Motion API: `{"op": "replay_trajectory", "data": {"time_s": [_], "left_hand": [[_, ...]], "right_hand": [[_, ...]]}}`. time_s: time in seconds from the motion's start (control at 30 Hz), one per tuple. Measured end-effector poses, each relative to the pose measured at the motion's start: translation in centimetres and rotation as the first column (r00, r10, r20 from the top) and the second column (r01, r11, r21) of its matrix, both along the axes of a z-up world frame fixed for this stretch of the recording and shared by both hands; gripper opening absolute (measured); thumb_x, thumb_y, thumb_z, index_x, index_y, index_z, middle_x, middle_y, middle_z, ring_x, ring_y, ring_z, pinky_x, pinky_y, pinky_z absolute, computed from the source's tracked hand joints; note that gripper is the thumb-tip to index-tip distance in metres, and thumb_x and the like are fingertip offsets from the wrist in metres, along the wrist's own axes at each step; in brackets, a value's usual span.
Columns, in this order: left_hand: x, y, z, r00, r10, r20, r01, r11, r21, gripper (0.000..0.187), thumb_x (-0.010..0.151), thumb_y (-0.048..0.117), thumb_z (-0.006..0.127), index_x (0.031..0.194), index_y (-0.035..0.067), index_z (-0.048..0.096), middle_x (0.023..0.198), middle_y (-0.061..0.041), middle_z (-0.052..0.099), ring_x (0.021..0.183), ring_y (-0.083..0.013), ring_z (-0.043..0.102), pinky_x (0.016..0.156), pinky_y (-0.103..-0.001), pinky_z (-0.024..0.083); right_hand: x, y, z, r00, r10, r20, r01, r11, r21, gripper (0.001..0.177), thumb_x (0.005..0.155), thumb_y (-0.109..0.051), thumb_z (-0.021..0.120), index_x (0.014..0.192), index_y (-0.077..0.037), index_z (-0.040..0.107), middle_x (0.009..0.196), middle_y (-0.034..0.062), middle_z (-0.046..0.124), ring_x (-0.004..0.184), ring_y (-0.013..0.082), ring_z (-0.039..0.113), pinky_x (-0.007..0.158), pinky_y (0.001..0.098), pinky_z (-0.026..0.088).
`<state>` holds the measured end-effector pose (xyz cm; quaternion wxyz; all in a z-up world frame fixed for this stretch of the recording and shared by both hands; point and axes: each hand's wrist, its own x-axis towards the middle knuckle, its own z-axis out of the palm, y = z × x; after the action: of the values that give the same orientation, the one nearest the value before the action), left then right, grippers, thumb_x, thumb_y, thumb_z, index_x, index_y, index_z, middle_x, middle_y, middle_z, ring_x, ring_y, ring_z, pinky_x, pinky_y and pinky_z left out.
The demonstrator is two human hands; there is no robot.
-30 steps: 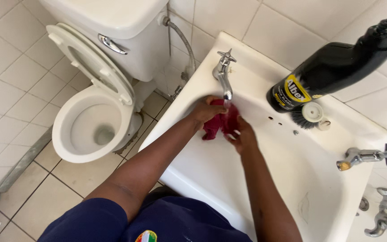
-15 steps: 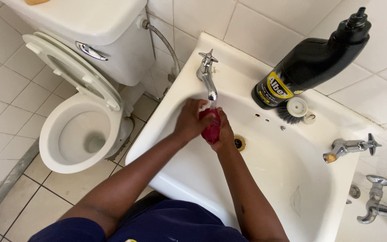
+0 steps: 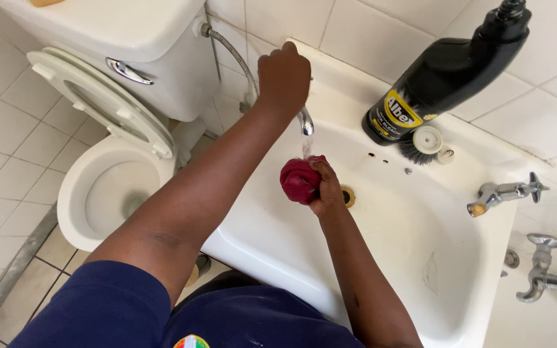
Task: The person rinses a cloth in a sink, wipes the toilet seat and tank, and scrubs the toilet bowl using a brush.
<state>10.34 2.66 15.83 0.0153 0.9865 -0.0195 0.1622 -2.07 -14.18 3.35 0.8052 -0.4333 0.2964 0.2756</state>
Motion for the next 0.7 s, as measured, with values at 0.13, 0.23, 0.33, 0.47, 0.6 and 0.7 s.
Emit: {"op": "replay_trajectory", "data": {"time_s": [0.13, 0.23, 0.33, 0.47, 0.6, 0.7], "left_hand": [[1.5, 2.0, -0.8, 0.978, -0.098, -0.186, 0.108, 0.993, 0.045, 0.009, 0.078, 0.018, 0.079, 0.082, 0.011, 0.074, 0.089, -0.010, 0.067, 0.085, -0.0286, 0.070, 0.067, -0.041, 0.054], [2.2, 4.1, -1.6, 0.912, -0.388, 0.130, 0.386, 0.921, 0.040, 0.006, 0.080, 0.015, 0.077, 0.084, 0.012, 0.074, 0.085, -0.007, 0.070, 0.082, -0.0268, 0.071, 0.066, -0.041, 0.054], [3.8, 5.5, -1.3, 0.811, -0.584, 0.042, 0.575, 0.807, 0.136, 0.002, 0.082, 0.011, 0.074, 0.083, 0.013, 0.074, 0.085, -0.005, 0.070, 0.083, -0.0271, 0.070, 0.067, -0.041, 0.054], [3.1, 6.8, -1.0, 0.706, -0.701, 0.094, 0.679, 0.709, 0.191, 0.007, 0.086, 0.008, 0.071, 0.090, 0.013, 0.073, 0.088, -0.001, 0.070, 0.087, -0.0224, 0.070, 0.071, -0.038, 0.054], [-1.0, 6.5, -1.4, 0.814, -0.554, 0.178, 0.526, 0.831, 0.181, 0.034, 0.093, 0.009, 0.068, 0.127, 0.015, 0.068, 0.121, -0.004, 0.065, 0.112, -0.0235, 0.062, 0.089, -0.045, 0.049], [-6.7, 6.1, -2.8, 0.816, -0.447, 0.366, 0.435, 0.892, 0.120, 0.060, 0.092, 0.005, 0.066, 0.150, 0.019, 0.058, 0.145, -0.008, 0.054, 0.130, -0.0263, 0.053, 0.107, -0.049, 0.043]], "right_hand": [[-0.6, 0.0, 0.8, 0.999, -0.036, 0.021, 0.036, 0.999, 0.024, 0.051, 0.080, -0.020, 0.071, 0.128, -0.013, 0.054, 0.117, 0.0122, 0.068, 0.101, 0.0278, 0.071, 0.082, 0.0472, 0.065], [-1.3, 0.8, 2.4, 0.998, -0.026, 0.064, 0.033, 0.992, -0.120, 0.052, 0.081, -0.017, 0.071, 0.129, -0.013, 0.052, 0.116, 0.0115, 0.065, 0.098, 0.0245, 0.070, 0.079, 0.0440, 0.065], [-1.6, 1.3, 4.3, 0.985, 0.026, 0.168, 0.018, 0.967, -0.254, 0.052, 0.084, -0.015, 0.072, 0.131, -0.012, 0.050, 0.114, 0.0104, 0.063, 0.096, 0.0219, 0.068, 0.076, 0.0409, 0.064], [-2.8, 2.1, 5.2, 0.938, 0.158, 0.310, -0.007, 0.899, -0.438, 0.043, 0.087, -0.014, 0.070, 0.128, -0.016, 0.058, 0.110, 0.0031, 0.063, 0.090, 0.0157, 0.065, 0.071, 0.0339, 0.061], [-3.6, 2.2, 4.2, 0.847, 0.219, 0.485, 0.033, 0.888, -0.458, 0.021, 0.097, -0.019, 0.072, 0.108, -0.001, 0.072, 0.094, 0.0051, 0.070, 0.083, 0.0126, 0.062, 0.069, 0.0276, 0.054], [-5.0, 2.2, 4.1, 0.671, 0.446, 0.592, 0.098, 0.738, -0.667, 0.024, 0.101, -0.025, 0.068, 0.099, -0.002, 0.073, 0.080, 0.0007, 0.070, 0.074, 0.0085, 0.060, 0.067, 0.0244, 0.050]]}}
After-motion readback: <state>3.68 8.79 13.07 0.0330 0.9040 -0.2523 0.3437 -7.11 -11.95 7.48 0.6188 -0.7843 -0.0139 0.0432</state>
